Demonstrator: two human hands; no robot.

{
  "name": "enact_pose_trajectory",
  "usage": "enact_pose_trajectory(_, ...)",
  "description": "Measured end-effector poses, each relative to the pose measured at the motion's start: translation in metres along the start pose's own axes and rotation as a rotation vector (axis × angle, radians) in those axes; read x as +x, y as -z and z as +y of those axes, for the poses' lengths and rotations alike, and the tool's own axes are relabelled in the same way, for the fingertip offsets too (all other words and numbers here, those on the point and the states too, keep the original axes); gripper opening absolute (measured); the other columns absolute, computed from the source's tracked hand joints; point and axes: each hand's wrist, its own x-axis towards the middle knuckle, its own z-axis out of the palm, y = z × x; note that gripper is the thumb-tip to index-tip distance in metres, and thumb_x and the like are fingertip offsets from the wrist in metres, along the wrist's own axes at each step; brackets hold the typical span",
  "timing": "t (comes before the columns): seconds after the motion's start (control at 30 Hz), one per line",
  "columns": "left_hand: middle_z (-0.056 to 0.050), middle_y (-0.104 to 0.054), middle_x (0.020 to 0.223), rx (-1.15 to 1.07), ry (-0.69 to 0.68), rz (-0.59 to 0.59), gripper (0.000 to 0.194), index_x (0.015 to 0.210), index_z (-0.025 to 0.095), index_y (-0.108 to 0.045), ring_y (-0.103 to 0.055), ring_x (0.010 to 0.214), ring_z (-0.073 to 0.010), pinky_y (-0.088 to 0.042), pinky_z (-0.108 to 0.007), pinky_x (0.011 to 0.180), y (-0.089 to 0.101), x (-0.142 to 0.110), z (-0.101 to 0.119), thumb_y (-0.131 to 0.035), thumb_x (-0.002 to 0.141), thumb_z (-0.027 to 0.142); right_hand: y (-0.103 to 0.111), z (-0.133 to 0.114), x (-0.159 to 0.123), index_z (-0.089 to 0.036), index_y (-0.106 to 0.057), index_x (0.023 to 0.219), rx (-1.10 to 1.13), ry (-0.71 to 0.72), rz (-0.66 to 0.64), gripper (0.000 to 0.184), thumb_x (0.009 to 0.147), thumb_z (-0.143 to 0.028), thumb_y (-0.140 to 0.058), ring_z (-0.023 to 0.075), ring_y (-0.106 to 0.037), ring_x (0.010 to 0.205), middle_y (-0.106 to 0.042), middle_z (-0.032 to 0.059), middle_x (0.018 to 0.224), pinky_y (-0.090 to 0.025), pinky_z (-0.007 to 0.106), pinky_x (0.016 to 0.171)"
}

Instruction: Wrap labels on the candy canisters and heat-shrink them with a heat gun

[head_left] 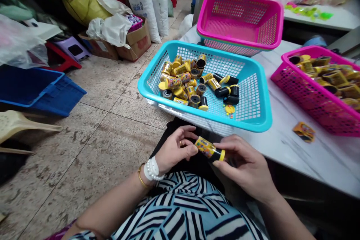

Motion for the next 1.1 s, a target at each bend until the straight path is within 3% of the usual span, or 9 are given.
enact_pose_trajectory(0.1, -0.006, -0.066, 0.093, 0.068, 0.090, -0.189, 0.052, 0.112, 0.015, -0.065, -0.062, 0.076, -0.0140, -0.053, -0.023, 0.059, 0.003, 0.004, 0.003, -0.086, 0.067, 0.032, -0.001, 0.001, -0.001, -0.029, -0.069, 0.116, -0.087, 0.076, -0.063, 0.035, 0.082, -0.018, -0.072, 0.0157, -0.065, 0.080, -0.063, 0.0048, 0.101, -0.057, 0.028, 0.068)
enact_pose_trajectory(0.17, -0.004, -0.066, 0.082, 0.105, 0.125, -0.208, 0.041, 0.100, 0.013, -0.068, -0.061, 0.068, -0.0119, -0.052, -0.022, 0.057, 0.001, 0.007, 0.005, -0.085, 0.068, 0.033, -0.004, 0.001, -0.001, -0.030, -0.065, 0.127, -0.151, 0.122, -0.053, 0.045, 0.083, -0.018, -0.072, 0.0160, -0.066, 0.080, -0.065, 0.0046, 0.100, -0.058, 0.028, 0.071)
enact_pose_trajectory(0.27, -0.002, -0.066, 0.072, 0.101, 0.146, -0.233, 0.039, 0.091, 0.011, -0.068, -0.059, 0.058, -0.0102, -0.051, -0.022, 0.052, -0.006, 0.014, 0.005, -0.086, 0.067, 0.036, -0.010, 0.001, -0.002, -0.029, -0.054, 0.140, -0.197, 0.162, 0.002, 0.060, 0.084, -0.017, -0.072, 0.0152, -0.067, 0.076, -0.068, 0.0037, 0.095, -0.059, 0.027, 0.069)
enact_pose_trajectory(0.47, -0.002, -0.063, 0.067, 0.011, 0.179, -0.261, 0.050, 0.099, 0.012, -0.065, -0.059, 0.049, -0.0103, -0.048, -0.020, 0.044, -0.008, 0.023, -0.001, -0.076, 0.074, 0.054, -0.013, 0.008, -0.001, -0.027, -0.064, 0.126, -0.280, 0.321, 0.087, 0.046, 0.084, -0.008, -0.068, 0.0208, -0.069, 0.098, -0.070, 0.0076, 0.109, -0.060, 0.034, 0.085)
enact_pose_trajectory(0.57, -0.001, -0.062, 0.067, 0.007, 0.182, -0.224, 0.045, 0.098, 0.013, -0.064, -0.054, 0.046, -0.0075, -0.042, -0.017, 0.042, -0.004, 0.022, -0.006, -0.075, 0.078, 0.052, -0.014, 0.012, -0.003, -0.025, -0.067, 0.121, -0.293, 0.371, 0.094, 0.042, 0.084, -0.006, -0.068, 0.0207, -0.069, 0.100, -0.070, 0.0087, 0.109, -0.060, 0.033, 0.085)
enact_pose_trajectory(0.77, -0.004, -0.066, 0.083, 0.163, -0.003, -0.172, 0.036, 0.096, 0.013, -0.067, -0.057, 0.063, -0.0080, -0.046, -0.020, 0.058, -0.012, 0.016, -0.006, -0.077, 0.078, 0.043, -0.026, 0.015, -0.012, -0.023, -0.068, 0.112, -0.203, 0.144, 0.188, 0.034, 0.081, -0.012, -0.075, 0.0163, -0.068, 0.080, -0.070, 0.0040, 0.092, -0.059, 0.029, 0.071)
enact_pose_trajectory(0.87, -0.004, -0.065, 0.088, 0.171, -0.059, -0.231, 0.036, 0.100, 0.014, -0.067, -0.059, 0.074, -0.0103, -0.048, -0.021, 0.068, -0.016, 0.015, -0.006, -0.079, 0.077, 0.038, -0.027, 0.017, -0.017, -0.023, -0.068, 0.111, -0.210, 0.177, 0.238, 0.034, 0.081, -0.009, -0.073, 0.0181, -0.069, 0.089, -0.070, 0.0056, 0.099, -0.059, 0.031, 0.078)
enact_pose_trajectory(0.97, -0.002, -0.063, 0.083, 0.157, -0.036, -0.242, 0.039, 0.106, 0.014, -0.063, -0.056, 0.062, -0.0080, -0.046, -0.020, 0.057, -0.017, 0.014, -0.010, -0.073, 0.082, 0.043, -0.027, 0.021, -0.020, -0.023, -0.070, 0.112, -0.229, 0.252, 0.251, 0.038, 0.077, -0.007, -0.076, 0.0188, -0.070, 0.090, -0.071, 0.0063, 0.102, -0.060, 0.031, 0.080)
enact_pose_trajectory(1.1, -0.004, -0.064, 0.087, 0.281, -0.144, -0.179, 0.035, 0.102, 0.013, -0.066, -0.055, 0.063, -0.0075, -0.047, -0.020, 0.057, -0.017, 0.014, -0.017, -0.069, 0.085, 0.043, -0.034, 0.026, -0.025, -0.025, -0.073, 0.107, 0.004, 0.002, 0.287, 0.033, 0.077, -0.014, -0.079, 0.0170, -0.069, 0.078, -0.071, 0.0036, 0.093, -0.060, 0.028, 0.068)
